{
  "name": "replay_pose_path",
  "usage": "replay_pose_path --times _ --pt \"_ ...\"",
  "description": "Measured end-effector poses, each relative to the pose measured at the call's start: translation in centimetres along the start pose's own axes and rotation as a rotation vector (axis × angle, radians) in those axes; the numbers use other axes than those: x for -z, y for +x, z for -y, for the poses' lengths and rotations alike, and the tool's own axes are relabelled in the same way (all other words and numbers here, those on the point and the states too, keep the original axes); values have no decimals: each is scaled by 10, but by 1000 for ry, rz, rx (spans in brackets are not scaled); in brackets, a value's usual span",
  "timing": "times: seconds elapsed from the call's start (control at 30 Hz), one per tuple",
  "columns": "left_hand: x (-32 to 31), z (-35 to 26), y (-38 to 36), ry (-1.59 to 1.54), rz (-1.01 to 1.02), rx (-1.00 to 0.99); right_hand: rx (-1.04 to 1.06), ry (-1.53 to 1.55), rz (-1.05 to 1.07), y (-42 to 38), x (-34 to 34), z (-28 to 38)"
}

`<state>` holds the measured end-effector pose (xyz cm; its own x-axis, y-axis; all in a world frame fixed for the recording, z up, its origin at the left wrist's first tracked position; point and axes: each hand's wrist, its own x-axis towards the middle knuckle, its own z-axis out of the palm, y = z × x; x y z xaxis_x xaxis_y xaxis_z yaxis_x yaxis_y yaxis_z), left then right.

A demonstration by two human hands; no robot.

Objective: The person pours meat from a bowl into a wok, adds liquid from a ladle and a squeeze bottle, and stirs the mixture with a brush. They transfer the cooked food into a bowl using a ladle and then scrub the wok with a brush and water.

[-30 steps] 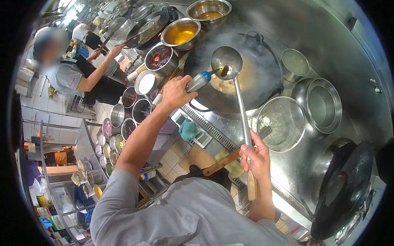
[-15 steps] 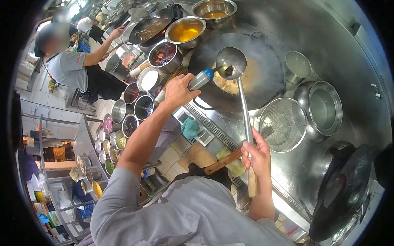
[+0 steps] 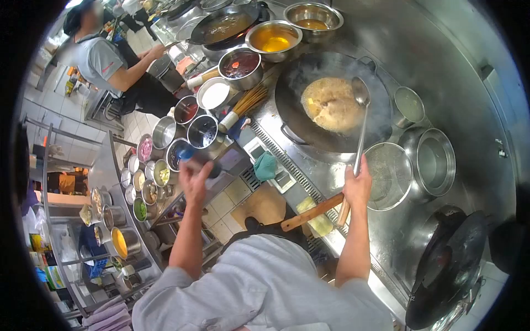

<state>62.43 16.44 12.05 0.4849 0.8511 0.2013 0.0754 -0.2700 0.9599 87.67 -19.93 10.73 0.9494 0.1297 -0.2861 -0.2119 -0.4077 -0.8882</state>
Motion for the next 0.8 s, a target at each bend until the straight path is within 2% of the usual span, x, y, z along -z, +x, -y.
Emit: replay_pose_path --times 0.1,0.13,0.17,0.2,0.23,0.3,0.33,0.37,0.4,0.43,0.47,0.5,0.57,0.7,0.8 --pt "122 74 -52 61 -315 151 -37 59 45 -13 -14 -7" --pt "149 70 -70 8 -453 167 -39 87 81 -15 -14 -10" --pt "186 78 -88 102 -565 152 -42 115 117 -19 -17 -11" --pt "224 98 -110 60 -670 84 -23 74 89 -29 -25 -6" --pt "281 138 -140 274 -803 177 -3 35 59 -40 -36 2" --pt "338 132 -181 483 -1068 220 18 42 65 -53 -48 9" --pt "354 117 -201 394 -1158 287 19 87 102 -54 -50 10" --pt "384 122 -222 576 -1308 412 20 132 138 -55 -51 10" --pt "429 151 -250 666 -1418 403 12 108 155 -49 -52 9" --pt "450 162 -269 522 -1483 216 5 83 171 -39 -53 7" --pt "464 164 -282 653 -1655 426 -4 58 187 -31 -53 8" --pt "464 152 -290 562 -1642 364 19 31 134 -29 -53 13" --pt "499 173 -311 546 -1686 304 64 -22 31 -25 -55 24" --pt "541 201 -330 620 -1700 519 149 -323 -157 3 -47 21" --pt "552 210 -324 696 -1674 573 141 -312 -97 24 -46 23"
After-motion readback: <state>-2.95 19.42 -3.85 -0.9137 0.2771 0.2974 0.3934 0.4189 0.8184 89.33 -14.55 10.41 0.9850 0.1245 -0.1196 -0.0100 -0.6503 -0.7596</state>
